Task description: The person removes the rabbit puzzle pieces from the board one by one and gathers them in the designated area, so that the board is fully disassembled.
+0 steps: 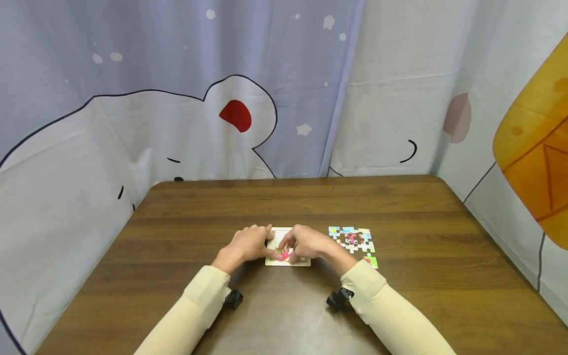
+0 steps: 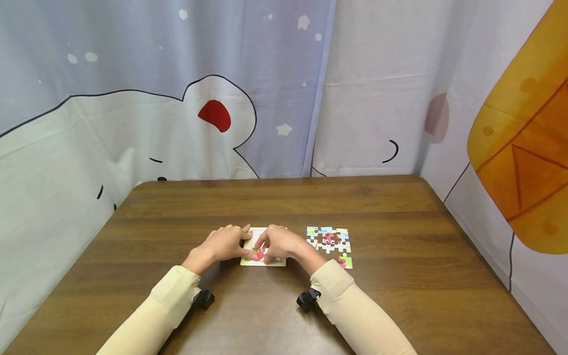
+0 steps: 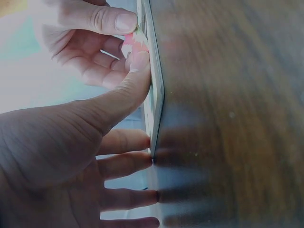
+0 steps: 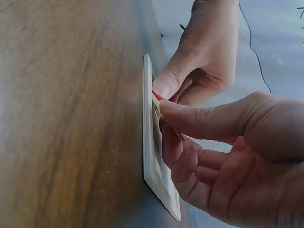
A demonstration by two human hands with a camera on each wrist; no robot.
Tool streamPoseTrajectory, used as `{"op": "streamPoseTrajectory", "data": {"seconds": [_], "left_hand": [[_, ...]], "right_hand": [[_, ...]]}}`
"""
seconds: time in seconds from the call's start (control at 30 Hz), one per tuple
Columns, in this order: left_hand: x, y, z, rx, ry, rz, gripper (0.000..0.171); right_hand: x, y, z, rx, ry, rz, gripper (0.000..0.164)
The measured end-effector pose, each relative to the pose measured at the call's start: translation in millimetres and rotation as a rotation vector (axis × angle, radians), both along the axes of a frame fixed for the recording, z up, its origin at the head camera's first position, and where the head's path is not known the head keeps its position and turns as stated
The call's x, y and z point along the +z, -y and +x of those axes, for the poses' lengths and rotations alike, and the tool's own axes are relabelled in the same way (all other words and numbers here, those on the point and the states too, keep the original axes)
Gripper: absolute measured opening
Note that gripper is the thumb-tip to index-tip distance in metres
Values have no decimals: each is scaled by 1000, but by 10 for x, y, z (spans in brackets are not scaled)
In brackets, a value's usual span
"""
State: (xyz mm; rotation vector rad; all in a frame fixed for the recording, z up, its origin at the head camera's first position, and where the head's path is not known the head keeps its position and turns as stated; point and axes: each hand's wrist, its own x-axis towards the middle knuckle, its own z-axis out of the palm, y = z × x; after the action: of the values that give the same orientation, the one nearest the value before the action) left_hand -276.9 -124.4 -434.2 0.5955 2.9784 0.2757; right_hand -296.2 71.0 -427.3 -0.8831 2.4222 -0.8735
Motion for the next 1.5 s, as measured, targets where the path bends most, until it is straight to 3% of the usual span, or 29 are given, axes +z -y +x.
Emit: {"op": "streamPoseTrajectory", "data": {"seconds": [0.4, 0.8, 1.2, 1.5], "left_hand": [[-29, -9, -4, 11, 32, -13, 75], [-40, -2, -4, 0, 31, -17, 76], [-31, -1, 7, -5, 27, -10, 78], [-17, 2, 0, -9, 26, 4, 77]], "right_hand": [[41, -187, -31, 34, 24, -88, 39], [131, -621, -36, 56, 161, -216, 35], [184, -1029, 41, 13, 56, -172, 34], [183, -1282, 55, -29, 65, -129, 30]]}}
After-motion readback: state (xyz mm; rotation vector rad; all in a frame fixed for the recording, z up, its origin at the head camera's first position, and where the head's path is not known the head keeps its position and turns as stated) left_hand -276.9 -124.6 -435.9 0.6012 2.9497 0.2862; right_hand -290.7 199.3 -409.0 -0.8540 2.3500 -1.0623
